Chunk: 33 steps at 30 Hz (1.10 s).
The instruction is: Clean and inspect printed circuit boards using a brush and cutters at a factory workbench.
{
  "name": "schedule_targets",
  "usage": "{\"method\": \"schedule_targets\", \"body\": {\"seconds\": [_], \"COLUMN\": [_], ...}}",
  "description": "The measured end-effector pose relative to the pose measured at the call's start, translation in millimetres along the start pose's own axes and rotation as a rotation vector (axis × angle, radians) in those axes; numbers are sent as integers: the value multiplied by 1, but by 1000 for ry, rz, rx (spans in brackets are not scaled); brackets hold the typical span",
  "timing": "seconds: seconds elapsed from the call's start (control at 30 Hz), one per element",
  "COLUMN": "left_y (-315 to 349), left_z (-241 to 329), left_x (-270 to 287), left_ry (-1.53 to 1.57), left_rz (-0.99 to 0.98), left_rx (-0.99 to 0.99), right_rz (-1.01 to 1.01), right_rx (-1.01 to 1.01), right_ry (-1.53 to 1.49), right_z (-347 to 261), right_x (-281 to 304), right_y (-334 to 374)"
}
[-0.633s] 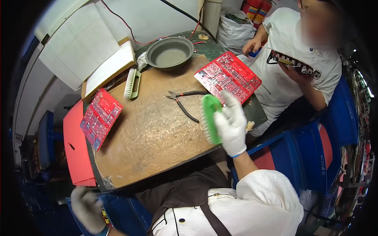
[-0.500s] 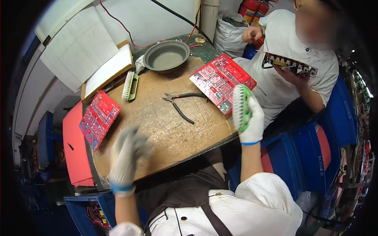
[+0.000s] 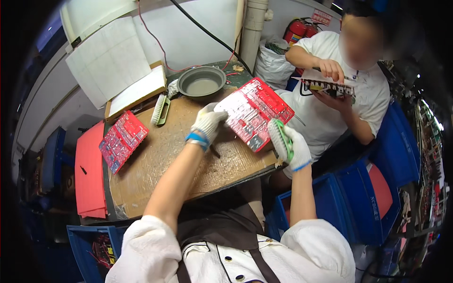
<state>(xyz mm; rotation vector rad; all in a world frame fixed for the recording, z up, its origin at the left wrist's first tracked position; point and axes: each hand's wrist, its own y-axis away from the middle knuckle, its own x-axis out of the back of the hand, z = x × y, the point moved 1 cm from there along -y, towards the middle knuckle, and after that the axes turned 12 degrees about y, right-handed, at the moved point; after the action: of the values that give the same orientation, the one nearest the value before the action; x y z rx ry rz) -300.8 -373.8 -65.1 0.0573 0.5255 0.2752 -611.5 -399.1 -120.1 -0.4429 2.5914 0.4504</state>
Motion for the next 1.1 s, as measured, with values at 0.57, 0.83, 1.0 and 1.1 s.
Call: {"method": "schedule_targets", "body": {"seconds": [0.57,0.83,1.0,1.1], "left_y": [236,260,245,237], "left_z": [107,78,65,51], "left_x": [205,253,271,268], "left_ry": [568,782,750,230], "left_rz": [397,349,398,558], "left_rx": [-371,-319,-414,-576], "right_rz": [-769,-821,-898,-1082], "right_rx": [-295,-30,114,131], "right_ry": [903,975,1363,1400], "right_z": [27,90,92,113], "right_x": [-222,-256,-320,-339], "right_y": [93,37,35,10]}}
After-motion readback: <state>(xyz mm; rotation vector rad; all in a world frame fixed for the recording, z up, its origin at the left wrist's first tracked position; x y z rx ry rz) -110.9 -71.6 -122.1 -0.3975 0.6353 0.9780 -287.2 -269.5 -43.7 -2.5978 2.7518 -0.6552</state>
